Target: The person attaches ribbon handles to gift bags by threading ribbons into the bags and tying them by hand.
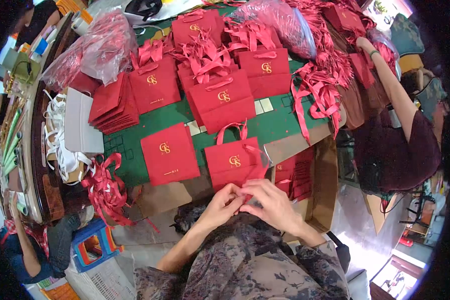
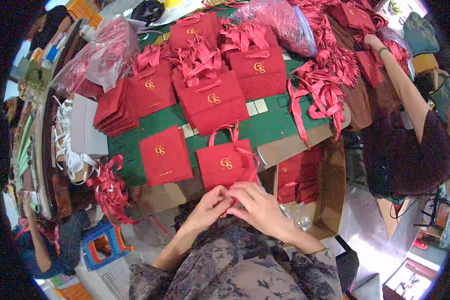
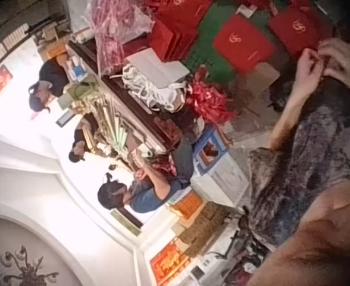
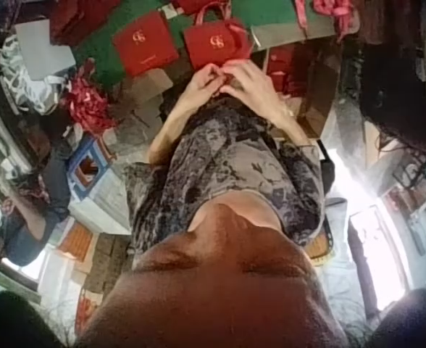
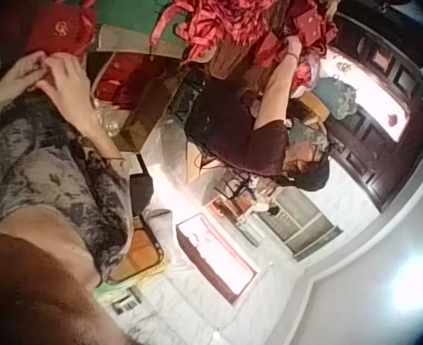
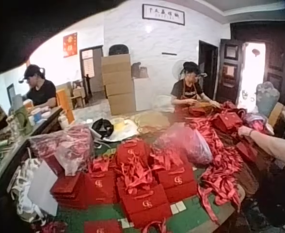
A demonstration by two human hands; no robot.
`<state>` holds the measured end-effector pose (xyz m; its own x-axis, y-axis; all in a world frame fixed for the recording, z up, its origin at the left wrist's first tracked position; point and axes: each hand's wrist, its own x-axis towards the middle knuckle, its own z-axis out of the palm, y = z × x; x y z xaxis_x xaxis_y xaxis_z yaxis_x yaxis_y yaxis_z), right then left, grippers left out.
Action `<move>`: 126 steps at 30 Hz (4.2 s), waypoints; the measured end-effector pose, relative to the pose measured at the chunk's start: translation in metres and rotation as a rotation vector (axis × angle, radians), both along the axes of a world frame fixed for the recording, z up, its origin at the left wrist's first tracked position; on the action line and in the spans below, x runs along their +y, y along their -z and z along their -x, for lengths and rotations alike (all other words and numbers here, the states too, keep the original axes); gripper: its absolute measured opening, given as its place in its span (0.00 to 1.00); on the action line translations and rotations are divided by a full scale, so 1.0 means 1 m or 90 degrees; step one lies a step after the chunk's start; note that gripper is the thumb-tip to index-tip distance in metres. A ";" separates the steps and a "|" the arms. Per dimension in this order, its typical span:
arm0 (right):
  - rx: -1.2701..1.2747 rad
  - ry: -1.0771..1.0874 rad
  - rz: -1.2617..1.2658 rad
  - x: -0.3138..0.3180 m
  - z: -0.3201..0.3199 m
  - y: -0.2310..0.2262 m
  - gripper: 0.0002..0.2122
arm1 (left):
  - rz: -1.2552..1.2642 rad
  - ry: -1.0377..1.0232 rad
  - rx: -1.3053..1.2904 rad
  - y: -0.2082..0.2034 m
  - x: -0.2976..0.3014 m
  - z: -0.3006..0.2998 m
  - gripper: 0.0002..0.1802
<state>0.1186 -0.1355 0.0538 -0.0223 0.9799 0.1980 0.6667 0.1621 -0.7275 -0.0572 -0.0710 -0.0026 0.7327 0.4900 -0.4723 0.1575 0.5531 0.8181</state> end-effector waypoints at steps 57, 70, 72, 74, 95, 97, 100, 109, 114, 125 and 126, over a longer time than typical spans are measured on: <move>0.079 0.246 -0.028 0.059 0.010 0.071 0.05 | -0.598 -0.067 0.228 0.009 0.088 -0.018 0.04; 0.108 0.245 -0.028 0.059 0.011 0.069 0.05 | -0.562 -0.066 0.205 0.004 0.086 -0.019 0.05; 0.054 0.221 -0.035 0.061 0.010 0.066 0.06 | -0.555 -0.068 0.217 0.004 0.085 -0.020 0.05; 0.032 0.204 -0.039 0.061 0.009 0.069 0.06 | -0.549 -0.070 0.229 0.006 0.084 -0.020 0.05; -0.030 0.229 0.008 0.054 0.014 0.065 0.10 | -0.583 -0.109 0.208 0.018 0.072 -0.026 0.07; 0.020 0.278 0.005 0.050 0.013 0.060 0.09 | -0.579 -0.093 0.215 0.014 0.072 -0.024 0.08; -0.054 0.240 -0.018 0.047 0.010 0.060 0.08 | -0.583 -0.077 0.219 0.008 0.071 -0.025 0.09; -0.059 0.216 -0.032 0.049 0.004 0.063 0.08 | -0.641 -0.093 0.207 0.007 0.062 -0.031 0.11; -0.040 0.169 -0.048 0.055 -0.018 0.033 0.07 | -0.663 -0.092 0.205 0.007 0.059 -0.030 0.10; -0.064 -0.162 0.225 0.104 -0.070 0.041 0.08 | -0.932 -0.137 0.122 0.009 0.050 -0.037 0.10; -0.031 -0.182 0.259 0.111 -0.073 0.044 0.09 | -0.932 -0.136 0.121 0.010 0.051 -0.038 0.10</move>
<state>0.1912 -0.0249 0.0098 -0.3009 0.9309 -0.2070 0.6720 0.0530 -0.7386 -0.0192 -0.0195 -0.0126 0.5727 0.6894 0.4435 0.3462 -0.6938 0.6315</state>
